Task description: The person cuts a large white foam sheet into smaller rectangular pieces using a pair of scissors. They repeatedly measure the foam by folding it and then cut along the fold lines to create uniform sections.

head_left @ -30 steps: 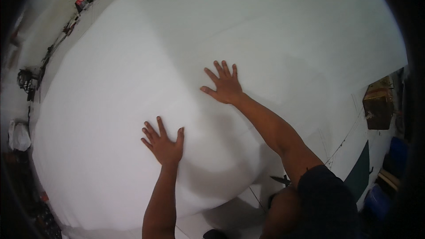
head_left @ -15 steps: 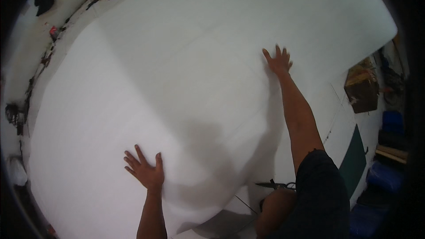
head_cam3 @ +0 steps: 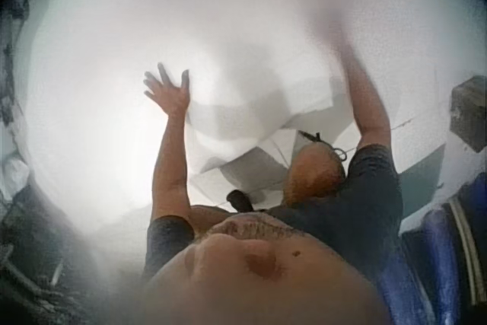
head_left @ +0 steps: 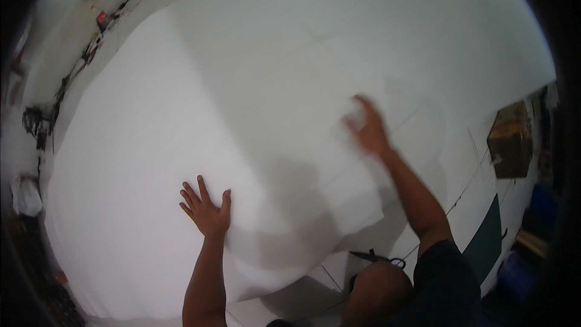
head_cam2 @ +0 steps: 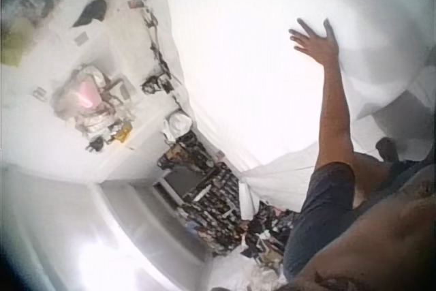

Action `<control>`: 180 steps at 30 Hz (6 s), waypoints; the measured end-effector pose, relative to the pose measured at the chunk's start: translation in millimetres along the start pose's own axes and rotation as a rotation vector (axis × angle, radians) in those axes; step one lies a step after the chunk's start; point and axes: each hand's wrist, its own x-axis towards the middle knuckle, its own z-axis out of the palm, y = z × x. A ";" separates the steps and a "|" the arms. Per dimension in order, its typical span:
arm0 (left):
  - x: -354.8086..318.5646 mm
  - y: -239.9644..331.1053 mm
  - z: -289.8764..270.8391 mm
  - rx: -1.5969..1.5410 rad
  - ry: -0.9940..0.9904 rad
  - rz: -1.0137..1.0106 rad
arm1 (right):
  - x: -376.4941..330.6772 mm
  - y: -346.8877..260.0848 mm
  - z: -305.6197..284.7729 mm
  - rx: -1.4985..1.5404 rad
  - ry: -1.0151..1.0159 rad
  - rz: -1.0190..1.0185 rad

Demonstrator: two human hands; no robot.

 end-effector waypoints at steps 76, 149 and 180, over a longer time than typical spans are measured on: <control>-241.3 -60.4 -36.5 -0.131 -0.275 0.514 | -282.4 -161.5 6.4 -0.246 -0.439 -1.153; -255.3 -69.4 2.7 0.033 -0.150 0.546 | -341.7 -153.0 21.4 0.930 -0.613 0.777; -214.1 -6.3 10.5 -0.177 -0.007 0.394 | -299.0 -144.5 21.0 0.228 -0.580 -0.620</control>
